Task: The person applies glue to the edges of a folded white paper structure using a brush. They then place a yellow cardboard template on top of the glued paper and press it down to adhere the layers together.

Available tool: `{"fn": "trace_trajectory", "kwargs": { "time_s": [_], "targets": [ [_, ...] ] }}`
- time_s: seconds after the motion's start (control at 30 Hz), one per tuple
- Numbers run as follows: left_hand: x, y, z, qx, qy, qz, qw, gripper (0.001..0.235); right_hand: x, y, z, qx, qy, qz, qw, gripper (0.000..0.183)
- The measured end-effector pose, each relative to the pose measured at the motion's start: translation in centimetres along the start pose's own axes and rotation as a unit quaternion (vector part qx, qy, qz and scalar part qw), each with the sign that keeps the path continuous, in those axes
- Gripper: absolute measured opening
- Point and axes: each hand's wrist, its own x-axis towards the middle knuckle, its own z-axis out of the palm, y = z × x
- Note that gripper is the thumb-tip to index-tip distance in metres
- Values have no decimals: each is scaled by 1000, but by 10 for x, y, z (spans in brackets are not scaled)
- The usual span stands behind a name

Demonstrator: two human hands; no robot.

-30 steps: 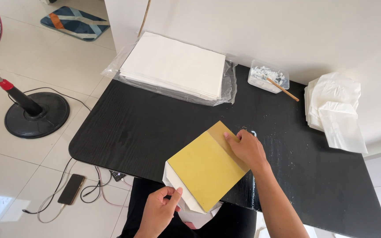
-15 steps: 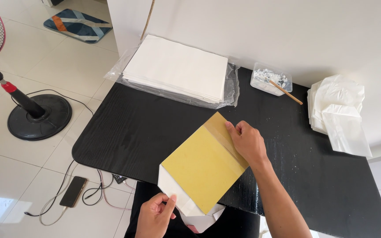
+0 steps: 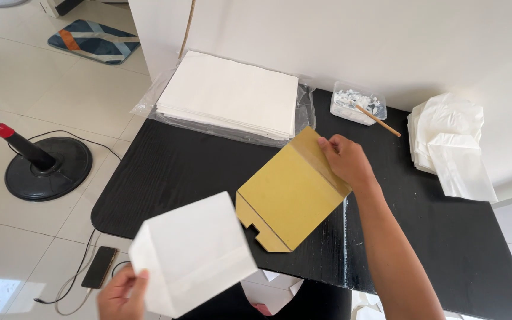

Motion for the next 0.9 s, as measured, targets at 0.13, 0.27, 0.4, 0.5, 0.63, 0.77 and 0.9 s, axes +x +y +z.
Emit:
{"fn": "trace_trajectory", "kwargs": {
  "time_s": [0.13, 0.27, 0.4, 0.5, 0.63, 0.77, 0.9],
  "targets": [
    [2, 52, -18, -50, 0, 115, 992, 24, 7, -16, 21, -55, -86, -28, 994, 47],
    [7, 76, -19, -39, -25, 146, 988, 26, 34, -2, 64, -75, -47, -104, 991, 40],
    [13, 92, -6, -80, -121, 204, 968, 22, 46, 12, 87, -25, 11, -250, 968, 48],
    [16, 123, 10, -54, -221, 224, 948, 26, 5, -6, 61, 69, -31, -268, 961, 49],
    [20, 156, 37, -1, -349, 213, 913, 38, -60, -11, 24, 261, -269, -272, 886, 65],
    [20, 192, 72, 16, -416, 268, 869, 39, -114, 4, 2, 224, -313, -253, 888, 36],
    [11, 227, 109, 101, -528, 254, 804, 35, -167, 17, -4, 186, -219, -174, 942, 36]
  ]
}}
